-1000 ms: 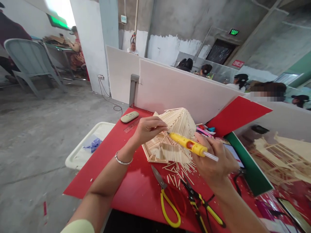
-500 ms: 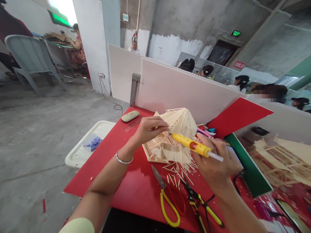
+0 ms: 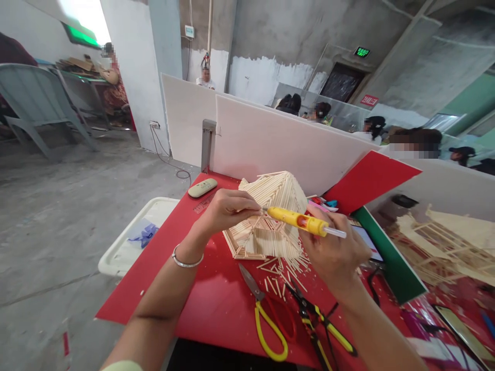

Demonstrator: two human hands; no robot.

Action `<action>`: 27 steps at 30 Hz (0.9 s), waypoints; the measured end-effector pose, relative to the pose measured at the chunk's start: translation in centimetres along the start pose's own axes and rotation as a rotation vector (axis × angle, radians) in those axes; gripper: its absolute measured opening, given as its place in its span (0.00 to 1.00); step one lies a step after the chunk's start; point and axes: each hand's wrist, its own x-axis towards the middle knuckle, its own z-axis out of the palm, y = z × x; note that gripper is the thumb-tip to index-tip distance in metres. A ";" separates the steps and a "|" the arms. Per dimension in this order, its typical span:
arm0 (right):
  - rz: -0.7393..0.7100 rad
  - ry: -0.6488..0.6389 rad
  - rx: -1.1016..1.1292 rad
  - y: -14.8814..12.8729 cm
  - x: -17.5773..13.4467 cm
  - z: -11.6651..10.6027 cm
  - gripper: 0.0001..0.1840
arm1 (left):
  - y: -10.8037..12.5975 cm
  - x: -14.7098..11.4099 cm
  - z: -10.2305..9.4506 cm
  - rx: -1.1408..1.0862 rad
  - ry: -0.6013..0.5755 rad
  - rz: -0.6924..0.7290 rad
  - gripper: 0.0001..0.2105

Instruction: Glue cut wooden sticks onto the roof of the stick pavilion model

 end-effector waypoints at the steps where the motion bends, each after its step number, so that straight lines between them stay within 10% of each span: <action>1: 0.007 -0.005 0.004 0.0 0.0 0.1 0.21 | 0.1 0.0 -0.1 0.000 -0.009 0.000 0.05; 27: 0.083 -0.036 -0.025 -0.5 -0.5 -0.6 0.18 | 0.3 0.2 0.2 0.062 0.018 0.019 0.03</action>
